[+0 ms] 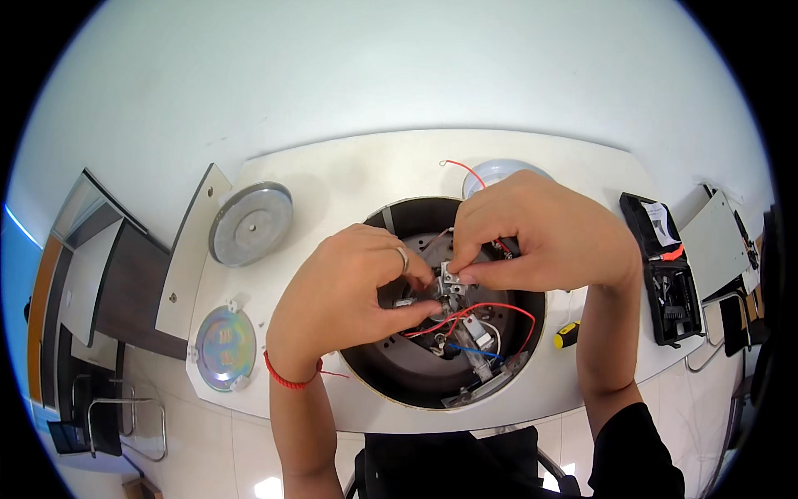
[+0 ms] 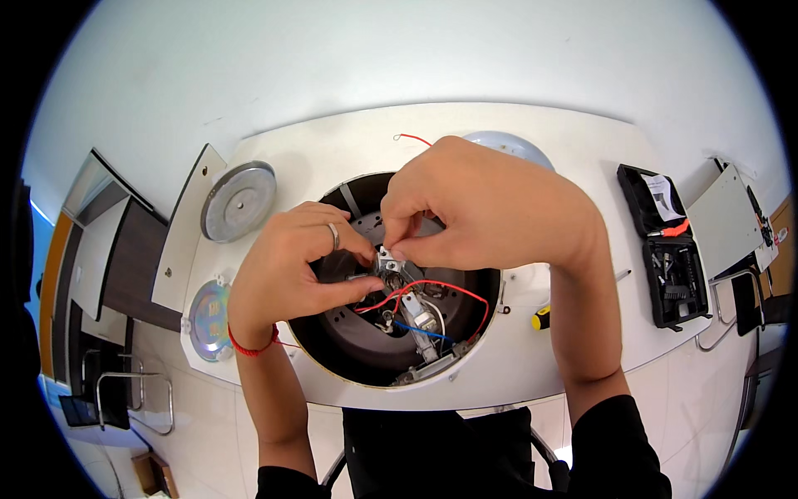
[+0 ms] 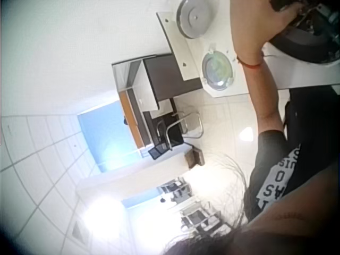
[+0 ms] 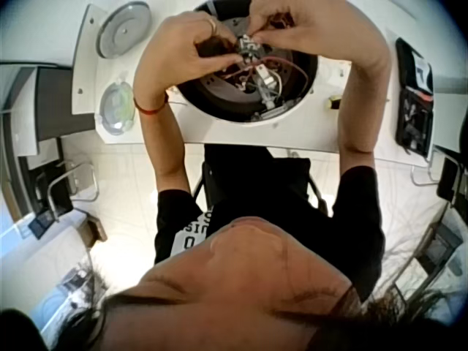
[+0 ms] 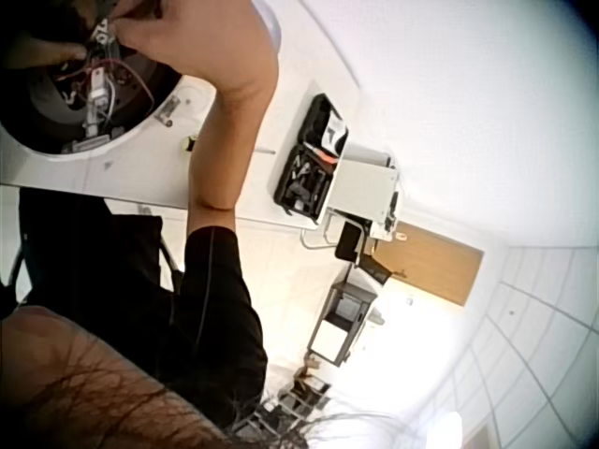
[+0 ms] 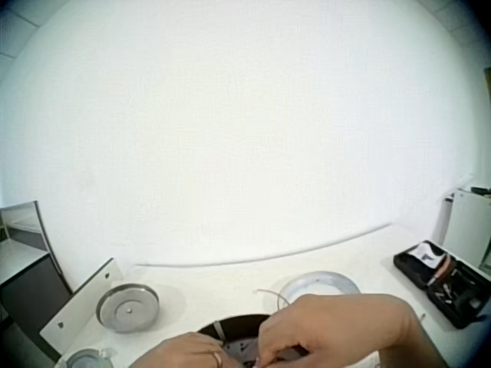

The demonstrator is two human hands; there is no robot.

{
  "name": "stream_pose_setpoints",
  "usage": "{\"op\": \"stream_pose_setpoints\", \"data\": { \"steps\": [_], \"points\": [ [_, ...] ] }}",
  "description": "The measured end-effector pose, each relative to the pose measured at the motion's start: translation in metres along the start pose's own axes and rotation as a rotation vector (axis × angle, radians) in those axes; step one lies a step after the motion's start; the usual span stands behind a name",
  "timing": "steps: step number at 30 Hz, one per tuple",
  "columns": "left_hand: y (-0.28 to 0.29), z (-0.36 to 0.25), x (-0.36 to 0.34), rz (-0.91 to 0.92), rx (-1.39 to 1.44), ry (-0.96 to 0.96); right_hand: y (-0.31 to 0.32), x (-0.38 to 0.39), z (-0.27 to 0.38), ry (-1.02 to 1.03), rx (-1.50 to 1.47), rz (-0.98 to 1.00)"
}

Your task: The person uses a screwdriver to tighten screws on the internal components of a disassembled appliance. They connect wires to a metal bracket and secure it with screws, working on the exposed interior of the device.

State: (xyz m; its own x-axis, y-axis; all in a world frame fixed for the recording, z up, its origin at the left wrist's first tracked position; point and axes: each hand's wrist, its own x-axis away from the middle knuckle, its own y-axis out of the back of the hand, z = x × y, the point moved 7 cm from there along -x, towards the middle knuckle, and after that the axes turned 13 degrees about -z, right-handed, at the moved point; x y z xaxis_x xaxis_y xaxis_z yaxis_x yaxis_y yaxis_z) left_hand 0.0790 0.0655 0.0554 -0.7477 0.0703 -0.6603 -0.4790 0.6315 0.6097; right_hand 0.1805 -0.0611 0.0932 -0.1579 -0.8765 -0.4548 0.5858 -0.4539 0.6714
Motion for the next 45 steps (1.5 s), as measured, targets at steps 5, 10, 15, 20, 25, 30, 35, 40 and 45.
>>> {"op": "stream_pose_setpoints", "data": {
  "steps": [5,10,15,20,25,30,35,40,45],
  "points": [
    [0.000,0.000,0.000,0.029,0.005,0.029,-0.002,0.001,0.002,0.016,0.040,-0.010],
    [-0.001,-0.001,-0.002,0.037,0.012,0.030,-0.003,0.001,0.003,-0.041,0.038,0.009],
    [-0.001,-0.002,-0.002,0.025,0.020,0.021,-0.004,0.001,0.004,-0.061,0.052,0.007],
    [-0.002,0.000,-0.002,0.033,0.013,0.038,-0.007,0.004,0.004,-0.029,0.081,-0.018],
    [-0.001,0.000,-0.001,0.017,0.003,0.017,-0.008,0.004,0.007,-0.037,0.107,-0.030],
    [-0.004,0.000,-0.002,0.023,0.003,0.014,-0.007,0.008,0.004,-0.087,0.167,0.014],
    [0.003,-0.002,0.001,0.061,-0.057,0.032,-0.008,0.004,0.012,-0.026,0.293,0.042],
    [0.034,-0.004,0.005,-0.026,0.066,0.069,-0.005,0.006,0.016,0.084,0.259,-0.097],
    [0.100,-0.012,0.048,-0.370,-0.216,0.131,0.001,0.011,0.014,-0.098,0.215,-0.064]
  ]
}}
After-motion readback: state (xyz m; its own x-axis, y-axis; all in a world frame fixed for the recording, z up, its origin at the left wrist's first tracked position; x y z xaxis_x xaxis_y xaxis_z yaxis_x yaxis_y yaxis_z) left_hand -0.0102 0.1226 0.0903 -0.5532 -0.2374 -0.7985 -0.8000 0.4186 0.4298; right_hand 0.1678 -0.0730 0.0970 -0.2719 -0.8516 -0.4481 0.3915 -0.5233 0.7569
